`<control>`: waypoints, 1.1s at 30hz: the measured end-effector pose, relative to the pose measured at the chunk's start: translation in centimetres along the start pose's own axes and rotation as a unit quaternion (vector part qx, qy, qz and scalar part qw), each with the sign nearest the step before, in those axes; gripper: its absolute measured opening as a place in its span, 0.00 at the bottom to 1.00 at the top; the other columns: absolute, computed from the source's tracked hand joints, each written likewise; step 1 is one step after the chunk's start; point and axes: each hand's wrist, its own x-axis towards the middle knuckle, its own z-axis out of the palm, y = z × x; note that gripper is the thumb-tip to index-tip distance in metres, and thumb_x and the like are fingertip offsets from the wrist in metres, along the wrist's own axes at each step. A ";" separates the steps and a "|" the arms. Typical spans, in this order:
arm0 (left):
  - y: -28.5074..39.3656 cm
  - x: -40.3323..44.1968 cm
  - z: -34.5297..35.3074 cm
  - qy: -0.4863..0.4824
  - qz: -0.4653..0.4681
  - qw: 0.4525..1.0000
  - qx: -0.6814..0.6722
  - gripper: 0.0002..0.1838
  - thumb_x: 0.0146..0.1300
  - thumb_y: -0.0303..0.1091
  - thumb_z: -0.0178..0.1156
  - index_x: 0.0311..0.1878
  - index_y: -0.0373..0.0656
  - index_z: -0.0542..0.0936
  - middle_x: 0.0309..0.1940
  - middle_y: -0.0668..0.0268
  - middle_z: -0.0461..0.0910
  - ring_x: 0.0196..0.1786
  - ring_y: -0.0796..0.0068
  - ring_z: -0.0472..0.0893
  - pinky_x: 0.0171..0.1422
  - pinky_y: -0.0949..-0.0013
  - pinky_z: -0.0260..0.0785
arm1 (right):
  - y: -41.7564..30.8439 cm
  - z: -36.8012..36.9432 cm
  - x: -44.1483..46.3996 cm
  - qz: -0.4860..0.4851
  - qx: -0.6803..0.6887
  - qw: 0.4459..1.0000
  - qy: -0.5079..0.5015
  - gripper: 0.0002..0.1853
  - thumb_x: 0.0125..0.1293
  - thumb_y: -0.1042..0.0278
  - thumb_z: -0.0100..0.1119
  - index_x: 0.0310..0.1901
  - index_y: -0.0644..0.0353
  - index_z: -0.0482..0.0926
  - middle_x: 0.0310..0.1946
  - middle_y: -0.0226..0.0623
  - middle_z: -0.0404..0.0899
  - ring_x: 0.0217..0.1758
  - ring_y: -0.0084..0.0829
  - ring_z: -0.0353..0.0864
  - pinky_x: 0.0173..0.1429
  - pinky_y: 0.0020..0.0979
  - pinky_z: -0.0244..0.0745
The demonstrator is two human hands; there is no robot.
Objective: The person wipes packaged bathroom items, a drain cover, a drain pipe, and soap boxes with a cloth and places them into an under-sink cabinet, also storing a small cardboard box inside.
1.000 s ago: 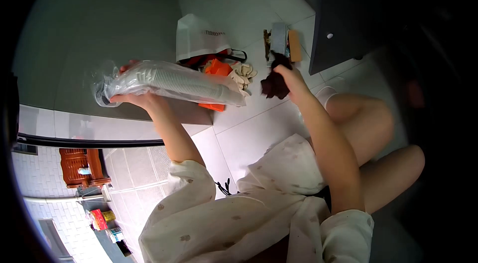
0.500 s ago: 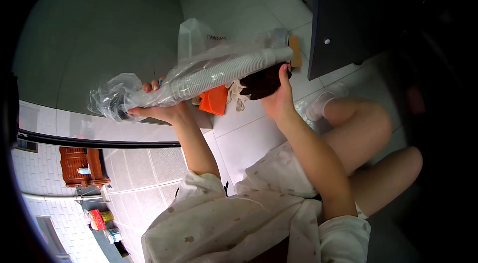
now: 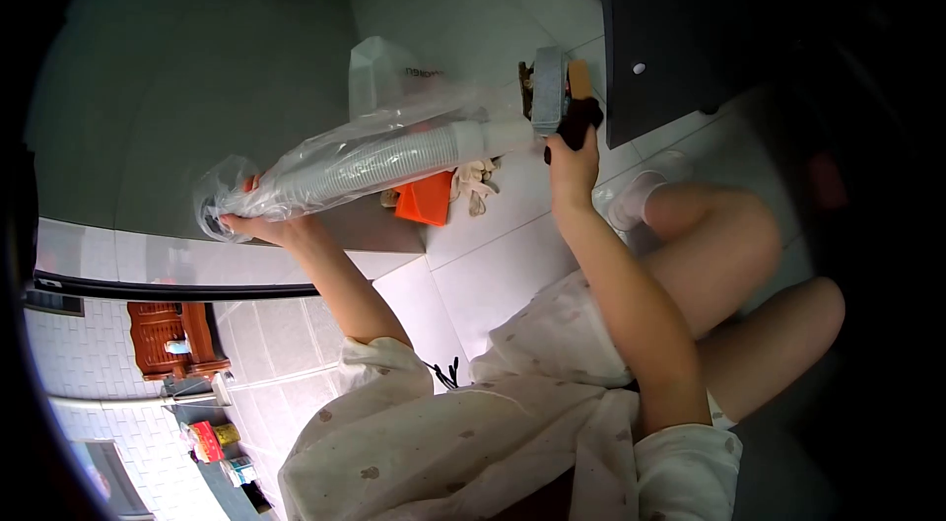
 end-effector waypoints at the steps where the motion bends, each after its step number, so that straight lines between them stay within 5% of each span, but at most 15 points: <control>1: -0.1 -0.3 0.6 0.019 0.007 0.999 0.026 0.30 0.53 0.69 0.43 0.27 0.47 0.67 0.20 0.68 0.68 0.28 0.74 0.70 0.37 0.67 0.67 | -2.0 0.0 -0.6 -0.097 -0.085 0.991 0.022 0.22 0.54 0.67 0.55 0.49 0.67 0.67 0.45 0.46 0.68 0.49 0.42 0.69 0.52 0.35 0.64; 4: -0.2 -0.5 1.6 0.049 0.020 0.997 0.059 0.29 0.54 0.67 0.43 0.28 0.46 0.68 0.22 0.68 0.69 0.29 0.74 0.70 0.38 0.68 0.66 | -4.9 -0.9 -0.3 -0.127 -0.087 0.987 0.045 0.20 0.54 0.69 0.54 0.49 0.66 0.68 0.44 0.45 0.69 0.48 0.44 0.69 0.52 0.35 0.64; 10: 0.1 -1.7 2.7 0.032 -0.032 0.993 0.108 0.29 0.55 0.65 0.44 0.33 0.44 0.68 0.22 0.68 0.68 0.27 0.75 0.69 0.33 0.71 0.65 | -5.3 -2.6 1.0 -0.078 -0.256 0.958 -0.102 0.34 0.49 0.48 0.61 0.50 0.68 0.67 0.43 0.47 0.68 0.50 0.45 0.68 0.51 0.38 0.66; 16: -3.3 -5.8 4.9 -0.088 -0.063 0.983 0.146 0.27 0.55 0.61 0.47 0.36 0.43 0.66 0.23 0.69 0.66 0.24 0.77 0.68 0.31 0.73 0.63 | -7.2 -0.3 -5.7 -0.330 -0.269 0.864 -0.268 0.48 0.28 0.41 0.71 0.52 0.63 0.66 0.44 0.48 0.63 0.47 0.44 0.65 0.48 0.39 0.62; 20: -5.3 -9.5 6.8 -0.108 -0.075 0.980 0.146 0.17 0.58 0.47 0.49 0.34 0.40 0.68 0.24 0.67 0.67 0.25 0.76 0.68 0.31 0.73 0.64 | -7.2 0.4 -6.2 -0.370 -0.285 0.855 -0.224 0.43 0.28 0.44 0.71 0.48 0.59 0.70 0.41 0.45 0.63 0.44 0.39 0.65 0.42 0.35 0.58; 23: -7.4 -11.5 6.8 -0.119 -0.082 0.982 0.123 0.14 0.54 0.30 0.56 0.42 0.35 0.68 0.29 0.60 0.73 0.26 0.73 0.73 0.29 0.72 0.69 | -6.1 0.7 -6.0 -0.315 -0.256 0.890 -0.207 0.26 0.32 0.52 0.70 0.35 0.58 0.77 0.37 0.42 0.67 0.43 0.38 0.65 0.41 0.36 0.57; 27: -7.5 -11.8 6.7 -0.214 -0.094 0.948 0.216 0.16 0.53 0.29 0.57 0.42 0.32 0.67 0.30 0.55 0.75 0.23 0.72 0.73 0.27 0.72 0.69 | -6.0 -0.7 -4.9 -0.350 -0.289 0.880 -0.142 0.18 0.31 0.66 0.64 0.31 0.57 0.76 0.36 0.36 0.68 0.40 0.35 0.65 0.41 0.35 0.55; 33: -9.7 -13.8 5.2 -0.274 -0.032 0.943 0.186 0.19 0.57 0.42 0.51 0.39 0.32 0.68 0.22 0.61 0.70 0.25 0.73 0.69 0.39 0.69 0.65 | -6.5 -2.6 -4.7 -0.329 -0.326 0.872 -0.156 0.18 0.31 0.64 0.64 0.31 0.55 0.78 0.34 0.35 0.68 0.42 0.34 0.65 0.39 0.35 0.54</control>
